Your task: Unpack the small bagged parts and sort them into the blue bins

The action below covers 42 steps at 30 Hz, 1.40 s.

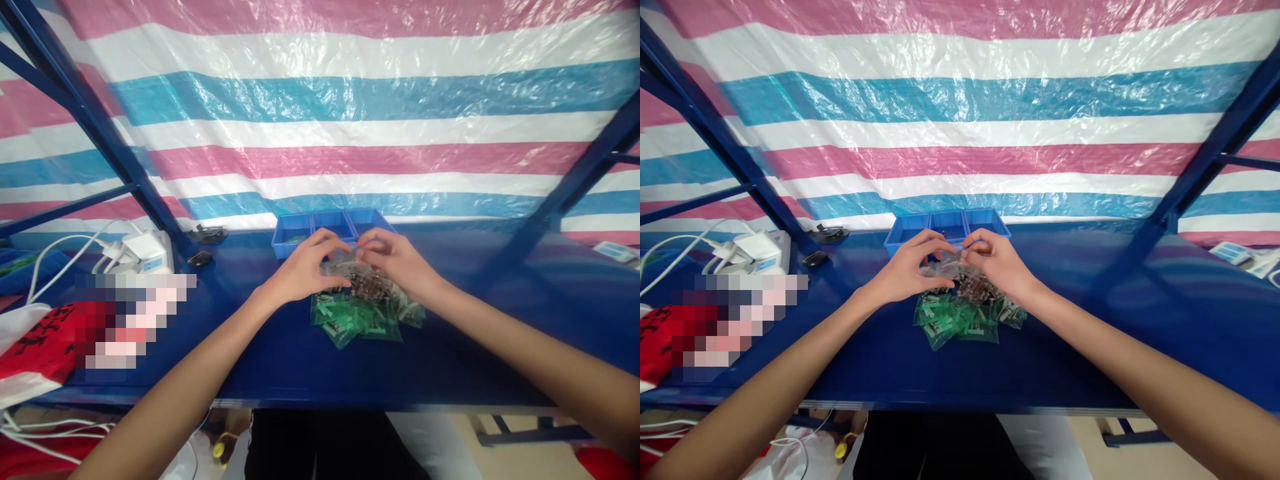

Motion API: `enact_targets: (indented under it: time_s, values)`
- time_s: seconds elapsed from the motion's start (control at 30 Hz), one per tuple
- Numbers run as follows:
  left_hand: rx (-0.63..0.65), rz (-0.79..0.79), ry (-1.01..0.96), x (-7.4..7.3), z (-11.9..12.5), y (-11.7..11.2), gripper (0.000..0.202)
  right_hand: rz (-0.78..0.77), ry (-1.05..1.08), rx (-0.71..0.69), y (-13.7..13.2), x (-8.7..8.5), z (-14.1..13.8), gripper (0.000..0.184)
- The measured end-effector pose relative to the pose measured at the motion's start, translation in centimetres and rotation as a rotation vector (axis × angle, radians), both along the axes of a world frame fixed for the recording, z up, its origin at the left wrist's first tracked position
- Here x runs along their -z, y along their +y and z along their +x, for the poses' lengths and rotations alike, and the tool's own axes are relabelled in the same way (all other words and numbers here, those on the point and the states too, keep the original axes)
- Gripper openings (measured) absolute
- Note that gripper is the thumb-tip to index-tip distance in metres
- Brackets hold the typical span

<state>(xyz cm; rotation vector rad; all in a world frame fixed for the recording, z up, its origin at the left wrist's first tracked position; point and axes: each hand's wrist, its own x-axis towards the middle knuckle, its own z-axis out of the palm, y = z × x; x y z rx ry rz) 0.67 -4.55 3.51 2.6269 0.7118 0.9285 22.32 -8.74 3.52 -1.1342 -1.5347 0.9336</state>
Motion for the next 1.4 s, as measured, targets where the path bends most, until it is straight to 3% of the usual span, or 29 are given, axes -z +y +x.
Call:
enact_targets:
  time_s: [0.17, 0.4, 0.53, 0.77, 0.97, 1.17, 1.3, 1.4]
  values:
    - [-0.046, 0.180, 0.040, 0.1, -0.2, 0.0, 0.021, 0.005, -0.059, -0.044, 0.1, 0.3, -0.1, 0.014]
    - [-0.090, 0.202, -0.120, 0.8, 0.3, -0.2, 0.021, 0.247, -0.393, 0.009, -0.8, 0.3, -0.8, 0.021]
    - [-0.086, 0.223, -0.143, 1.0, 0.7, -0.5, 0.018, 0.182, -0.290, 0.011, -0.8, 0.2, -0.8, 0.029]
    - [-0.013, 0.203, 0.044, 1.0, 0.9, -1.0, 0.032, 0.225, -0.198, 0.039, -1.0, 0.2, -0.8, 0.024]
    - [-0.093, 0.219, 0.025, 1.3, 0.9, -0.8, 0.025, 0.231, -0.184, -0.012, -1.0, 0.3, -0.9, 0.014]
    - [-0.179, 0.190, 0.030, 1.5, 1.0, -0.8, 0.029, 0.358, -0.355, 0.105, -0.8, 0.2, -0.5, 0.011]
    - [-0.250, 0.184, 0.064, 1.3, 1.0, -0.9, 0.045, 0.460, -0.438, 0.245, 0.2, -1.2, 0.9, 0.012]
    - [-0.276, 0.188, 0.110, 1.1, 0.9, -0.9, 0.040, 0.510, -0.547, 0.341, 2.5, -2.4, 2.7, 0.015]
